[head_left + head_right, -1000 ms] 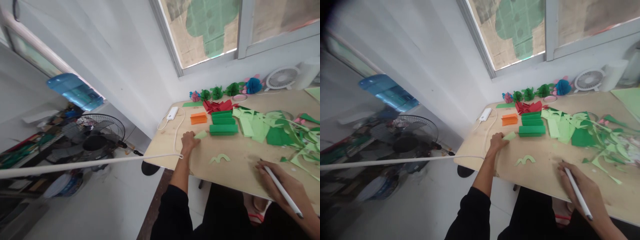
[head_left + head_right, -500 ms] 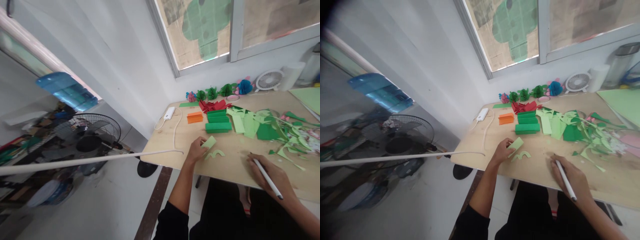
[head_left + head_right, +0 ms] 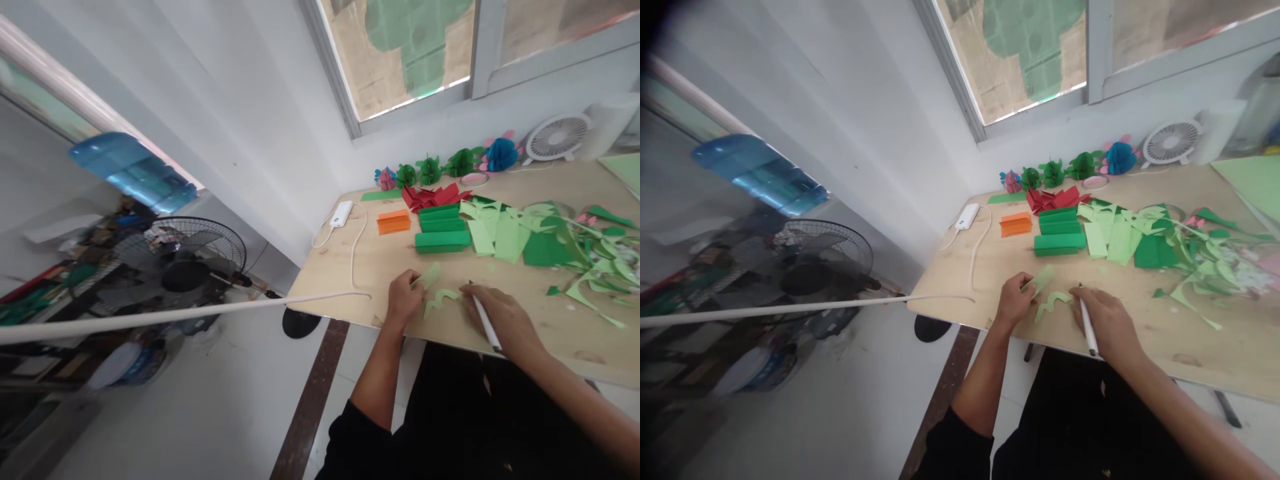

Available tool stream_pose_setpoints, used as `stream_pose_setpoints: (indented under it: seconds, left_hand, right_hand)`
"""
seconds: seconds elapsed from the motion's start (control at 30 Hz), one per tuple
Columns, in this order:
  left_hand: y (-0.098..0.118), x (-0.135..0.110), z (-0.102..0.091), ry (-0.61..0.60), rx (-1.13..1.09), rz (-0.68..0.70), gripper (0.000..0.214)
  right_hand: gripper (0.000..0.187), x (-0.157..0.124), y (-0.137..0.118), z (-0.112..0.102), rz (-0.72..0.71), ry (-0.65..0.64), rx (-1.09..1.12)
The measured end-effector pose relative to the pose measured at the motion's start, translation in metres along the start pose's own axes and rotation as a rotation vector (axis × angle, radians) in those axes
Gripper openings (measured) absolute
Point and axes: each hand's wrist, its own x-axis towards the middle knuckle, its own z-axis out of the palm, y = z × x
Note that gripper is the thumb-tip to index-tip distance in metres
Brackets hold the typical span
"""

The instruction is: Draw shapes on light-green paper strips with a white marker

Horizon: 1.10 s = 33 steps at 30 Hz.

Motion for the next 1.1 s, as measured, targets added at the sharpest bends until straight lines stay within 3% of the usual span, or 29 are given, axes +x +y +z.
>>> stream_pose_setpoints:
  seconds: [0.33, 0.57, 0.8, 1.1]
  left_hand:
    - [-0.006, -0.008, -0.010, 0.013, -0.018, -0.017, 0.016]
    - [-0.003, -0.006, -0.014, -0.032, 0.020, -0.040, 0.041]
    - [0.003, -0.004, -0.016, -0.138, 0.033, -0.029, 0.038]
    - [0.013, -0.013, -0.017, -0.128, 0.184, -0.074, 0.036]
  right_hand:
    - [0.024, 0.032, -0.004, 0.021, -0.116, -0.160, -0.003]
    - [0.023, 0.028, 0.010, 0.010, -0.116, -0.199, -0.023]
    - [0.027, 0.034, 0.009, 0.006, -0.231, -0.239, 0.008]
    - [0.027, 0.042, 0.011, 0.002, -0.240, -0.312, 0.029]
